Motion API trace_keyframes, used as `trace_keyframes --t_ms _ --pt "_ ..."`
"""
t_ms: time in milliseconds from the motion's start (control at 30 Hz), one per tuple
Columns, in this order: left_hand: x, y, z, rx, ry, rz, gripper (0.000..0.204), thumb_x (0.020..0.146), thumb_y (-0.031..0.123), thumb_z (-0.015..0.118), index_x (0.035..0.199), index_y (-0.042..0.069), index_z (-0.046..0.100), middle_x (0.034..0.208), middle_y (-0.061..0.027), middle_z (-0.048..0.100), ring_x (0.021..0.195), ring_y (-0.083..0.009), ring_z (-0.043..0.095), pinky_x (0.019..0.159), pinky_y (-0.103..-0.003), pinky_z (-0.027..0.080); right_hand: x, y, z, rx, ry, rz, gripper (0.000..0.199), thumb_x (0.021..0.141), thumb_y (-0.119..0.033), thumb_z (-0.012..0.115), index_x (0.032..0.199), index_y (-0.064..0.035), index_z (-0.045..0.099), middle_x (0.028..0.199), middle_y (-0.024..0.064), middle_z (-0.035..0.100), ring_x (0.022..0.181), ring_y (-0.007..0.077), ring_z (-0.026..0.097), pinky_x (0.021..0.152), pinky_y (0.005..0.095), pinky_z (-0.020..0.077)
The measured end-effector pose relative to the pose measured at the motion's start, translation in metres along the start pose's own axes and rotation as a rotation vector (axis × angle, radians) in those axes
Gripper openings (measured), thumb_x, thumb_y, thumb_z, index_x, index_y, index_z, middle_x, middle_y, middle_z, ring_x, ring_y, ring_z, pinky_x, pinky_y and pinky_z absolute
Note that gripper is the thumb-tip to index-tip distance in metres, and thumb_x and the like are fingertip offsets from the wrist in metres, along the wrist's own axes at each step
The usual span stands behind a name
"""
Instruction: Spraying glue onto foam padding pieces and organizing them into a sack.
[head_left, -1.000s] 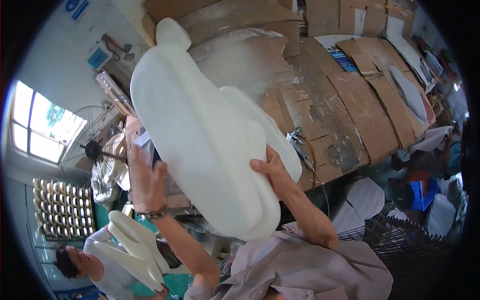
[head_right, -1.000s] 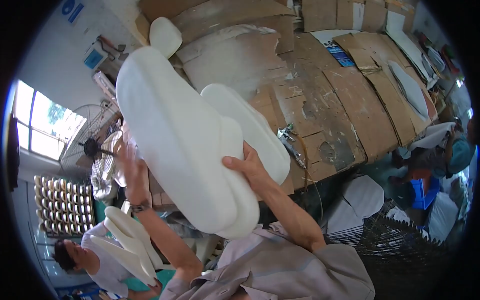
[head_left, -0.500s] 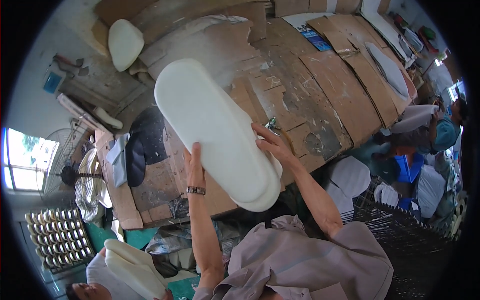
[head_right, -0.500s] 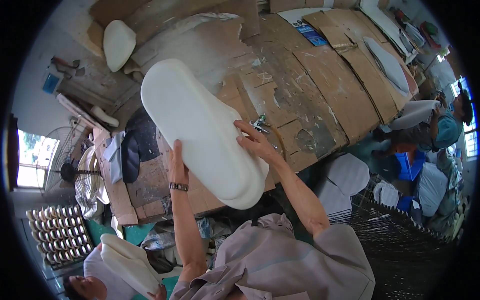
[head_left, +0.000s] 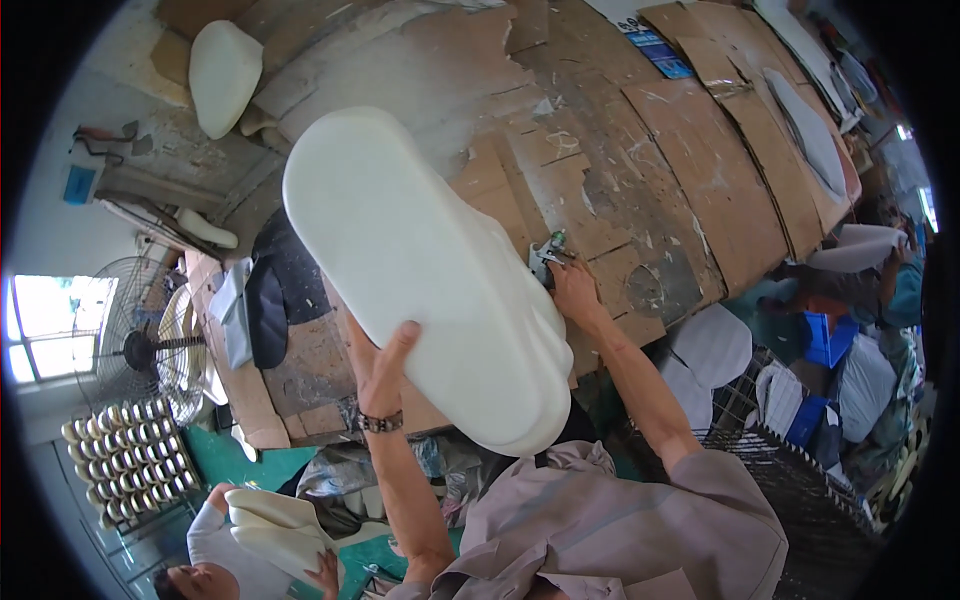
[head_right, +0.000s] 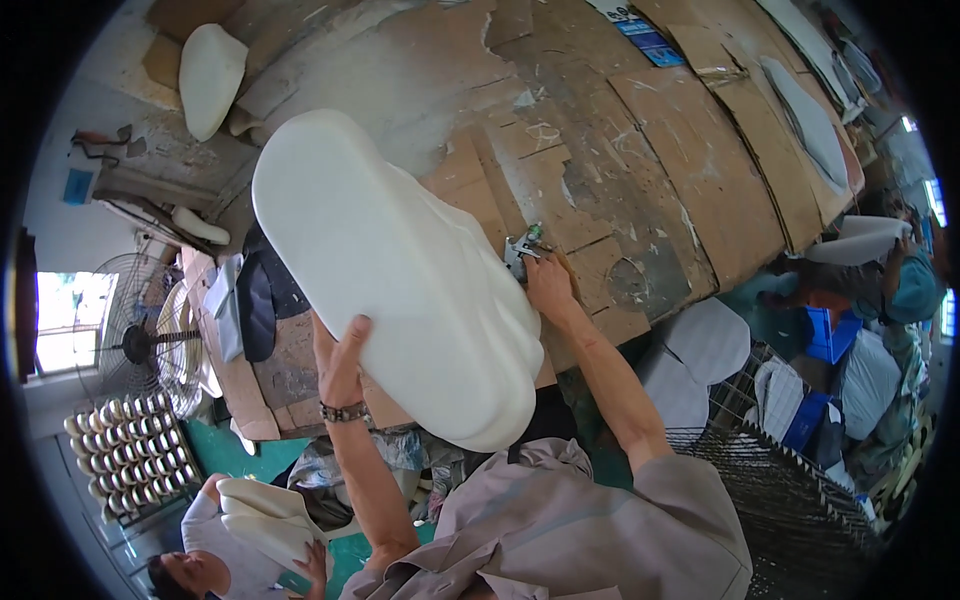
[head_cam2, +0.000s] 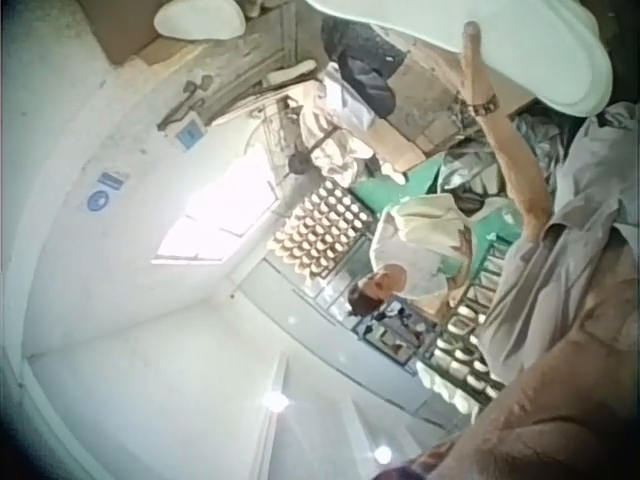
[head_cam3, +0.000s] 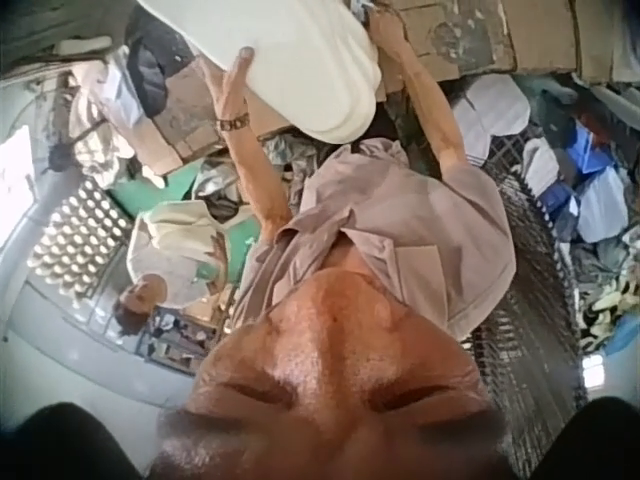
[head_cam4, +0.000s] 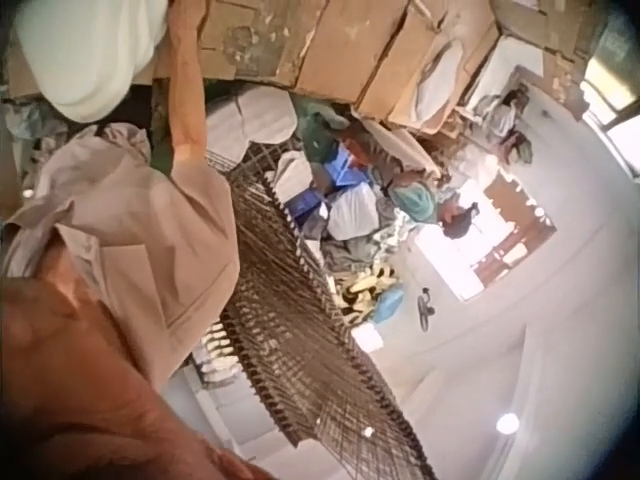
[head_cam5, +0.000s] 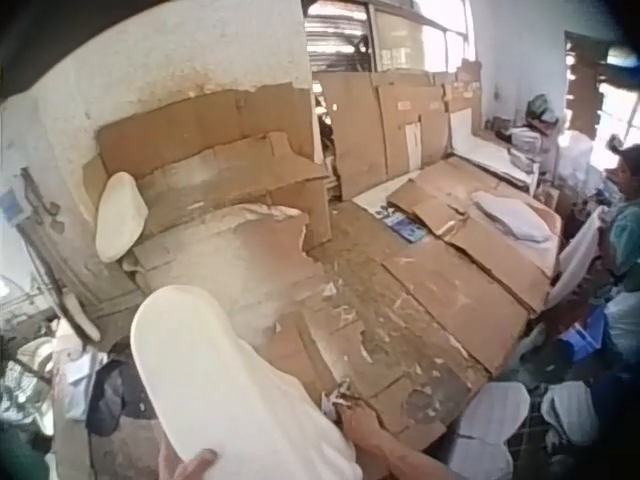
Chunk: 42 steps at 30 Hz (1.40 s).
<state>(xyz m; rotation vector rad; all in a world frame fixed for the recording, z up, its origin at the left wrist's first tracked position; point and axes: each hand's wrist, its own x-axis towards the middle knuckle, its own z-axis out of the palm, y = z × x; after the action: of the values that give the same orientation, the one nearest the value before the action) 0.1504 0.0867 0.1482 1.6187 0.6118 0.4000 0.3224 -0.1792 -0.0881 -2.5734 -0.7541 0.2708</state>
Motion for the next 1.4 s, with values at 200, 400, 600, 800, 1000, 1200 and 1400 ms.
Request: trace_keyframes --t_ms 200,400,600,800,1000,1200,1400 --pt "-0.027 0.015 0.005 -0.034 -0.106 -0.061 0.094 0.074 0.021 0.091 0.148 -0.003 0.039 0.134 -0.0176 0.059 0.121 -0.0277 0.061 0.099 -0.039 0.053 0.0 0.004 0.009 -0.136 0.082 -0.106 0.042 0.081 -0.008 0.066 0.122 -0.0001 0.058 0.094 0.0216 0.071 0.099 0.0407 0.065 0.086 0.0488 0.0522" --pt "-0.026 0.021 -0.003 -0.064 -0.122 -0.033 0.095 0.075 0.02 0.091 0.149 -0.002 0.037 0.132 -0.018 0.062 0.122 -0.0271 0.061 0.098 -0.04 0.054 -0.006 -0.001 -0.009 -0.248 -0.076 -0.091 0.036 0.084 -0.01 0.066 0.117 -0.0001 0.056 0.107 0.0225 0.068 0.109 0.0398 0.062 0.089 0.0486 0.0539" --pt "-0.026 0.008 -0.03 -0.129 -0.165 0.066 0.095 0.075 0.019 0.091 0.152 0.004 0.038 0.137 -0.0215 0.06 0.123 -0.0296 0.061 0.102 -0.041 0.053 -0.049 -0.01 -0.05 -0.278 0.143 -0.014 0.045 0.083 -0.021 0.072 0.12 -0.0008 0.056 0.108 0.0233 0.069 0.108 0.041 0.063 0.09 0.0506 0.0528" --pt "-0.026 -0.004 -0.025 -0.039 -0.153 0.155 0.107 0.068 0.033 0.094 0.153 0.006 0.036 0.14 -0.0241 0.055 0.127 -0.0363 0.057 0.109 -0.047 0.048 -0.138 -0.048 -0.096 -0.056 0.345 0.302 0.044 0.08 -0.016 0.069 0.118 0.0016 0.056 0.099 0.0265 0.067 0.097 0.0464 0.064 0.087 0.0545 0.0505" --pt "-0.074 -0.015 -0.013 0.176 0.087 0.218 0.125 0.062 0.04 0.095 0.158 0.004 0.024 0.137 -0.0268 0.054 0.133 -0.0436 0.049 0.111 -0.05 0.042 -0.28 -0.116 -0.16 0.827 0.511 0.418 0.034 0.087 -0.016 0.072 0.116 -0.001 0.061 0.081 0.0086 0.066 0.06 0.0171 0.062 0.054 0.0325 0.0482" --pt "-0.137 -0.044 -0.004 0.24 0.214 0.161 0.126 0.065 0.041 0.093 0.16 0.004 0.018 0.121 -0.031 0.062 0.109 -0.0458 0.063 0.098 -0.048 0.052 -0.39 -0.188 -0.216 0.847 0.534 0.287 0.034 0.092 -0.007 0.067 0.123 0.0023 0.059 0.09 0.0057 0.066 0.066 0.0082 0.061 0.047 0.0254 0.0475" --pt "-0.112 -0.029 0.008 0.404 0.005 0.104 0.129 0.068 0.045 0.09 0.163 0.01 0.012 0.119 -0.0336 0.061 0.106 -0.0457 0.065 0.095 -0.048 0.053 -0.43 -0.239 -0.257 0.926 0.555 -0.006 0.046 0.091 -0.001 0.06 0.136 0.0031 0.056 0.113 0.0132 0.068 0.095 0.0134 0.065 0.055 0.0251 0.0572"
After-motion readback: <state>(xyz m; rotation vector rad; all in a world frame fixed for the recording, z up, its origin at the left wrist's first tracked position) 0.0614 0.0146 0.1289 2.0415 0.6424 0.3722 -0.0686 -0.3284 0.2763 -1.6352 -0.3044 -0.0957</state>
